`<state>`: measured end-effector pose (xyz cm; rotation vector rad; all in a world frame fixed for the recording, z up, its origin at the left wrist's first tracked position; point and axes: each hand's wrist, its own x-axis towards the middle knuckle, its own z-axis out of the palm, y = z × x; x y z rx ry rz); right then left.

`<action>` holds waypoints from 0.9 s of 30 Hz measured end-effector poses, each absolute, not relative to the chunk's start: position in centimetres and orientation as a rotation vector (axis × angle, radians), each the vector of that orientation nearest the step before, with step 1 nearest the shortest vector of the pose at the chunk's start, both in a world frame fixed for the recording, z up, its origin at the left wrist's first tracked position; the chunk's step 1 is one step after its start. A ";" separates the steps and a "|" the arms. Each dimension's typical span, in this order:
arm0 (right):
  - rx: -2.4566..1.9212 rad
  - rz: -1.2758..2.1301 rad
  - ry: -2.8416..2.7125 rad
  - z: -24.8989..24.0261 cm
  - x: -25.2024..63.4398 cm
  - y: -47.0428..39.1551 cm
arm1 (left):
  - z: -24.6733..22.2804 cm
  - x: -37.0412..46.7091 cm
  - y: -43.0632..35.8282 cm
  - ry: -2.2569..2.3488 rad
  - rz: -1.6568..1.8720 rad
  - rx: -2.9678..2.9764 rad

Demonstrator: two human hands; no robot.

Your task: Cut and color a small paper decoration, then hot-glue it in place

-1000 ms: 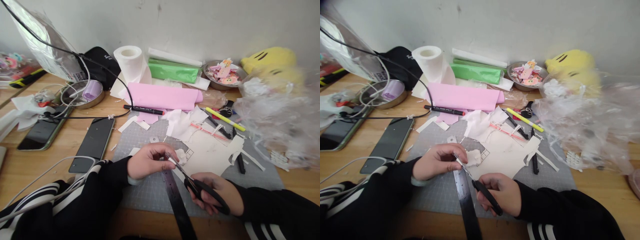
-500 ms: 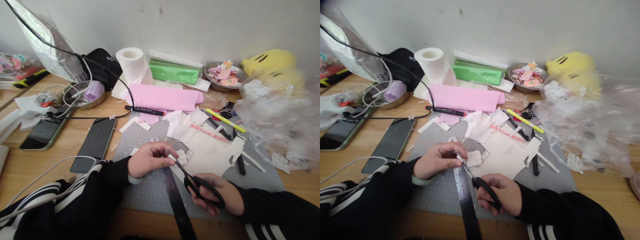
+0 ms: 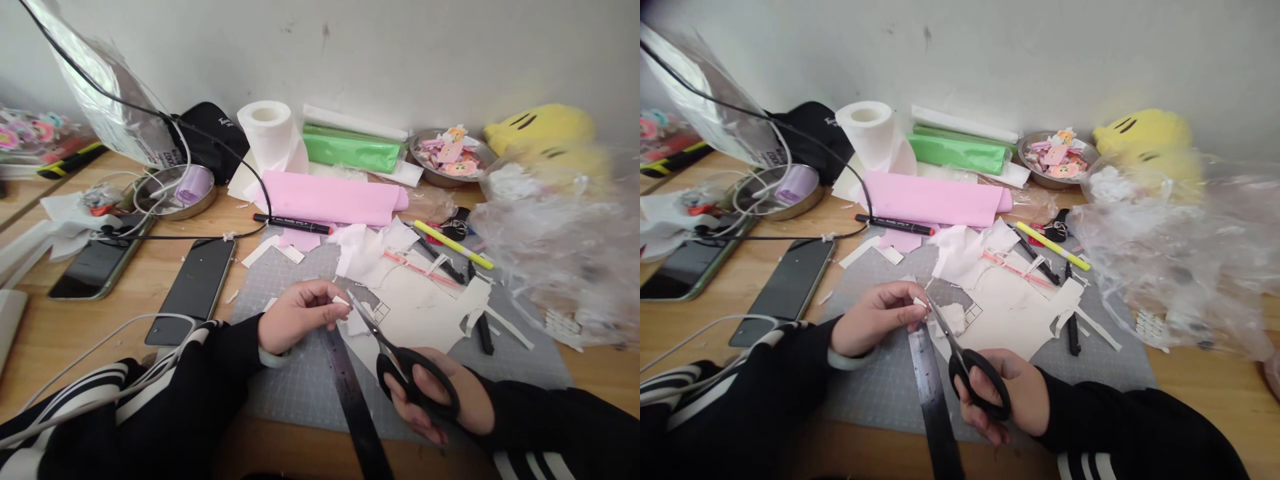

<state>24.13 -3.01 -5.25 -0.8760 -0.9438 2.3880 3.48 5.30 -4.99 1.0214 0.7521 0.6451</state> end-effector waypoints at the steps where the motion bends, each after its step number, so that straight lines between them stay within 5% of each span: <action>1: -0.850 2.371 -0.939 -5.4 24.2 -3.1 | -5.0 3.5 5.3 0.756 0.666 1.013; 8: -0.648 2.314 -0.825 -5.5 24.7 -2.5 | -5.4 3.5 5.4 0.809 0.746 0.966; 14: -0.975 2.040 -1.048 -4.7 25.1 -1.7 | -5.8 3.5 5.3 0.762 0.764 0.910; 21: -1.732 1.104 -1.469 -4.2 26.5 -0.1 | -5.6 3.7 5.4 0.835 0.765 0.915; 27: -1.869 0.551 -1.678 -5.4 28.0 1.4 | -5.6 3.8 5.4 0.859 0.786 0.955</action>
